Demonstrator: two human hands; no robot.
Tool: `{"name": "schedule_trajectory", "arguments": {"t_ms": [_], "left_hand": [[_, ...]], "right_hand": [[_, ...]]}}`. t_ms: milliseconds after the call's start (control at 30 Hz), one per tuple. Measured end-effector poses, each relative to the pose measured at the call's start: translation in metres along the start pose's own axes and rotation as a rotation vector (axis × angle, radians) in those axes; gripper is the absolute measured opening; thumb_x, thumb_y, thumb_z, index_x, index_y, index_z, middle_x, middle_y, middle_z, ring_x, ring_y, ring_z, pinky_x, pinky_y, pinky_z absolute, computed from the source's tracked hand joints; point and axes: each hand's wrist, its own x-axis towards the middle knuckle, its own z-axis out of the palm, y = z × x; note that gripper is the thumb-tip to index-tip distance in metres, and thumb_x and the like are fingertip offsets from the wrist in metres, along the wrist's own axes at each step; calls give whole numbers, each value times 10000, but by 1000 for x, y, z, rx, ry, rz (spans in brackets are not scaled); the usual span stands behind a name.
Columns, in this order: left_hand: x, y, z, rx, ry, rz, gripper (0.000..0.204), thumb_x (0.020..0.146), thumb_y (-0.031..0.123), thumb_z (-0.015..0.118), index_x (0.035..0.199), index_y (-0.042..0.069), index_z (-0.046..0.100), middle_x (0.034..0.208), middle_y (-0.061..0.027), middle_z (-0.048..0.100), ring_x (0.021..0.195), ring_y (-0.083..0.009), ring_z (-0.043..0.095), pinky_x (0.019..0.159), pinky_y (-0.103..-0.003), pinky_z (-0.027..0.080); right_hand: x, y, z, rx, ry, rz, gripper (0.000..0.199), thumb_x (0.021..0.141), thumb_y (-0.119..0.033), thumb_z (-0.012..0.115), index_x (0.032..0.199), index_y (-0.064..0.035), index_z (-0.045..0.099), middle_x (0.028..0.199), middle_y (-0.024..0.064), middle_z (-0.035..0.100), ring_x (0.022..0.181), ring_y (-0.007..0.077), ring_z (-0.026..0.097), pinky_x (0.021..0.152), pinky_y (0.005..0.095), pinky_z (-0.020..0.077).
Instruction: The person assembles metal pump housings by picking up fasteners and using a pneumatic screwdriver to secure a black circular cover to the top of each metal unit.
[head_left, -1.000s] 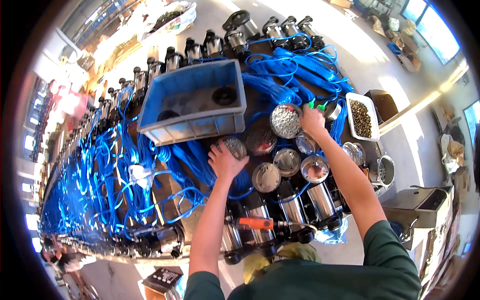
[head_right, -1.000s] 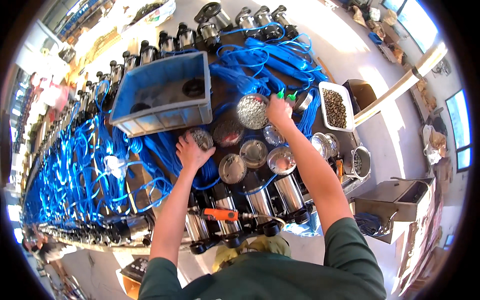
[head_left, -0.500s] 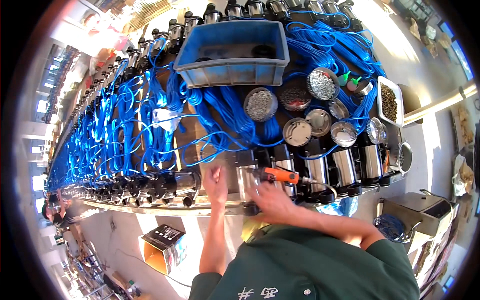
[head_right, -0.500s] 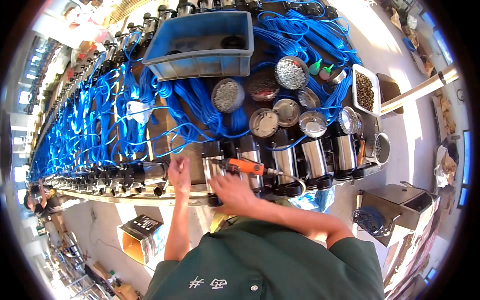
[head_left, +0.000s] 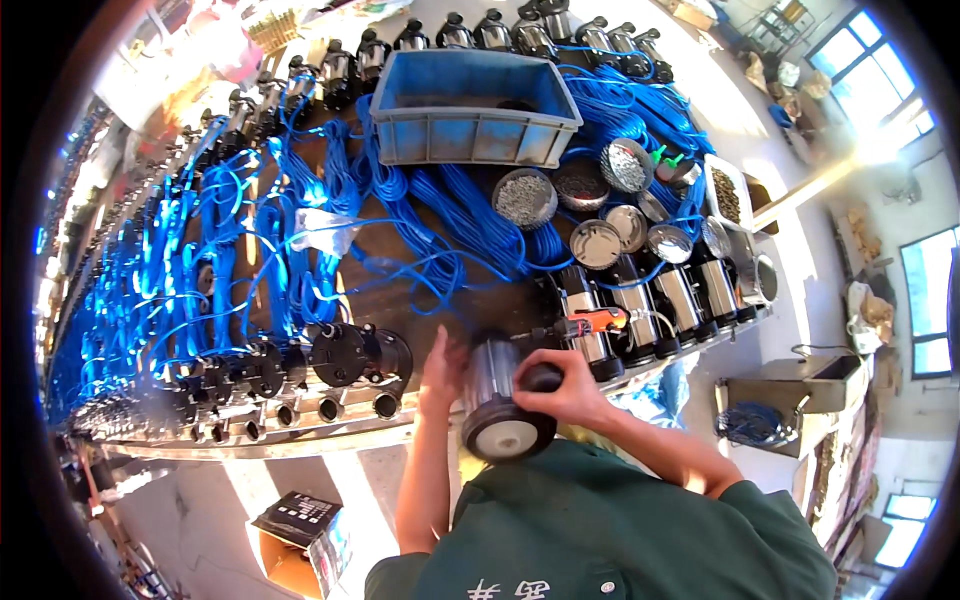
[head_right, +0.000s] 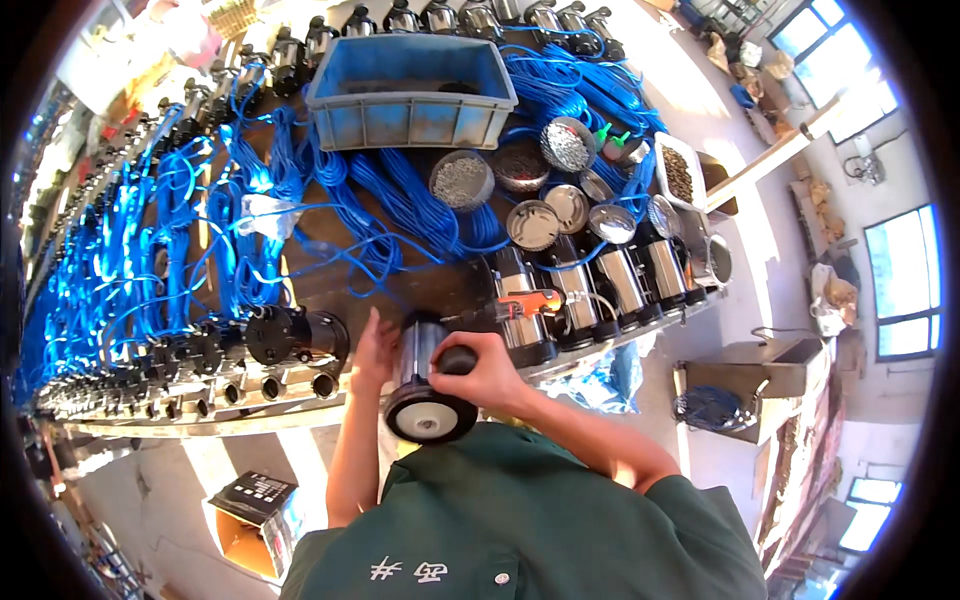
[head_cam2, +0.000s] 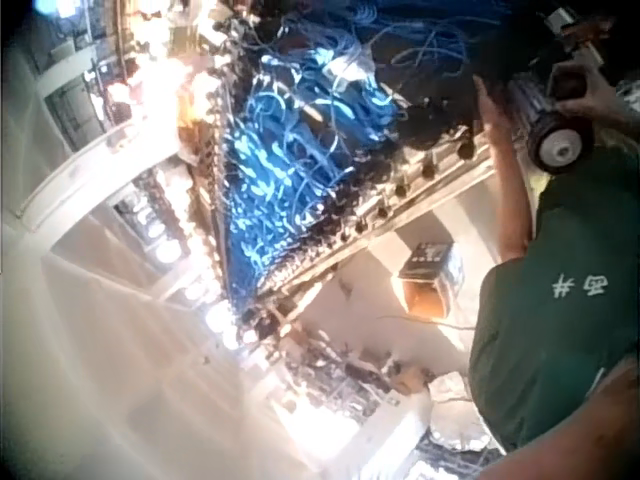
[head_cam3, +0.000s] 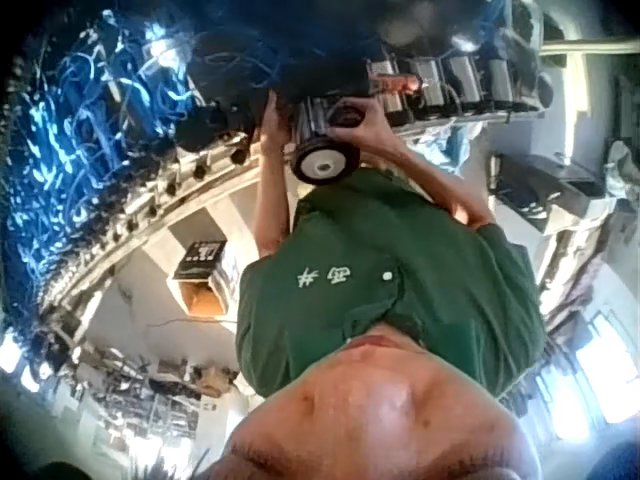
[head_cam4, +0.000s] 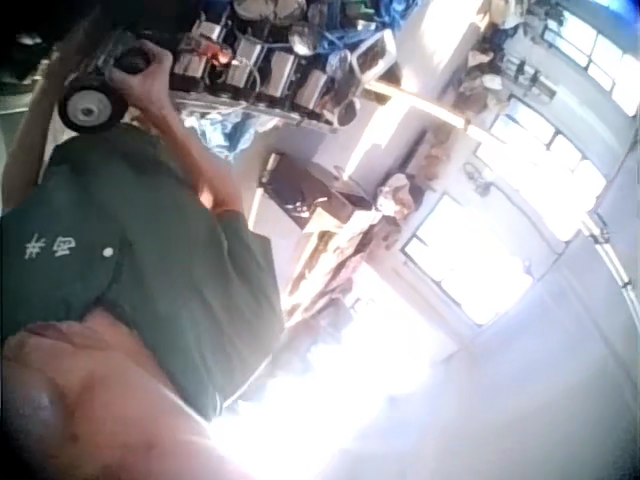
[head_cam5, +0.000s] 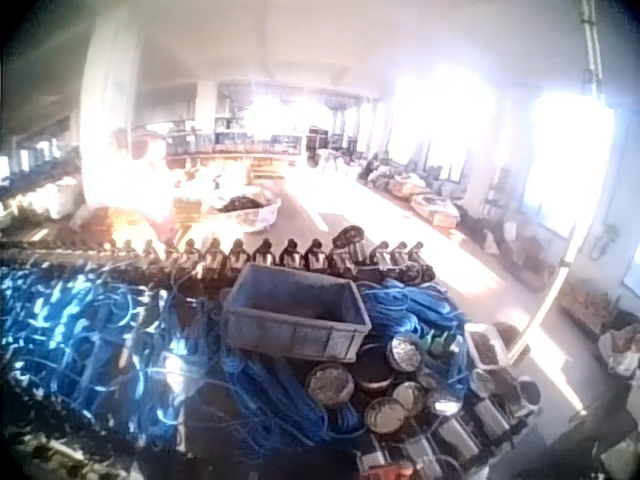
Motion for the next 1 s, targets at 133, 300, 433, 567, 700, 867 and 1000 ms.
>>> {"name": "schedule_trajectory", "arguments": {"t_ms": [133, 300, 433, 567, 700, 867, 1000], "left_hand": [[-2, -21, -38, -210, -210, 51, 343, 964, 330, 540, 1033, 0, 603, 766, -26, 546, 683, -134, 499, 644, -266, 426], [-63, -76, -48, -39, -116, 246, 423, 1017, 382, 406, 778, 48, 508, 676, 2, 463, 644, -105, 439, 627, -269, 392], [-67, -109, -32, 268, -78, 573, 437, 1018, 344, 373, 771, 15, 517, 704, -48, 510, 711, -149, 492, 686, -292, 399], [-77, -90, -25, 524, 129, 618, 412, 982, 315, 433, 771, -2, 591, 663, -113, 571, 656, -195, 528, 641, -338, 419], [-100, -60, -12, 1315, 265, 549, 347, 951, 298, 496, 787, 19, 619, 682, -216, 607, 674, -441, 566, 588, -460, 440], [-99, -1, 85, 852, -2, 694, 386, 883, 342, 628, 838, -41, 655, 666, -154, 631, 600, -245, 602, 580, -342, 462], [-33, 10, 155, 1129, -144, 693, 472, 787, 395, 723, 863, -67, 665, 806, -167, 685, 723, -224, 646, 673, -336, 501]], "right_hand": [[-56, 5, -7, 594, 314, 348, 188, 711, -92, 667, 853, 24, 628, 794, 99, 641, 728, 167, 616, 696, 280, 507], [-84, 58, -48, 816, 589, 436, 210, 759, -125, 571, 903, 25, 602, 815, 105, 627, 740, 211, 607, 729, 316, 515], [-73, 76, -63, 760, 652, 499, 158, 797, -130, 580, 861, 9, 619, 807, 74, 615, 743, 178, 596, 723, 301, 504], [-59, 83, -71, 720, 633, 402, 132, 798, -100, 598, 863, 13, 620, 811, 71, 622, 739, 160, 592, 705, 262, 488], [-54, 68, -60, 592, 642, 405, 140, 797, -81, 625, 879, 32, 628, 797, 95, 650, 709, 162, 605, 680, 268, 501], [-59, 66, -75, 643, 485, 447, 188, 868, -122, 628, 997, 11, 601, 878, 90, 658, 799, 149, 622, 729, 262, 504], [-89, 60, -98, 268, 379, 304, 348, 882, -175, 644, 1171, -12, 541, 1039, 72, 652, 894, 129, 610, 759, 272, 495]]}}
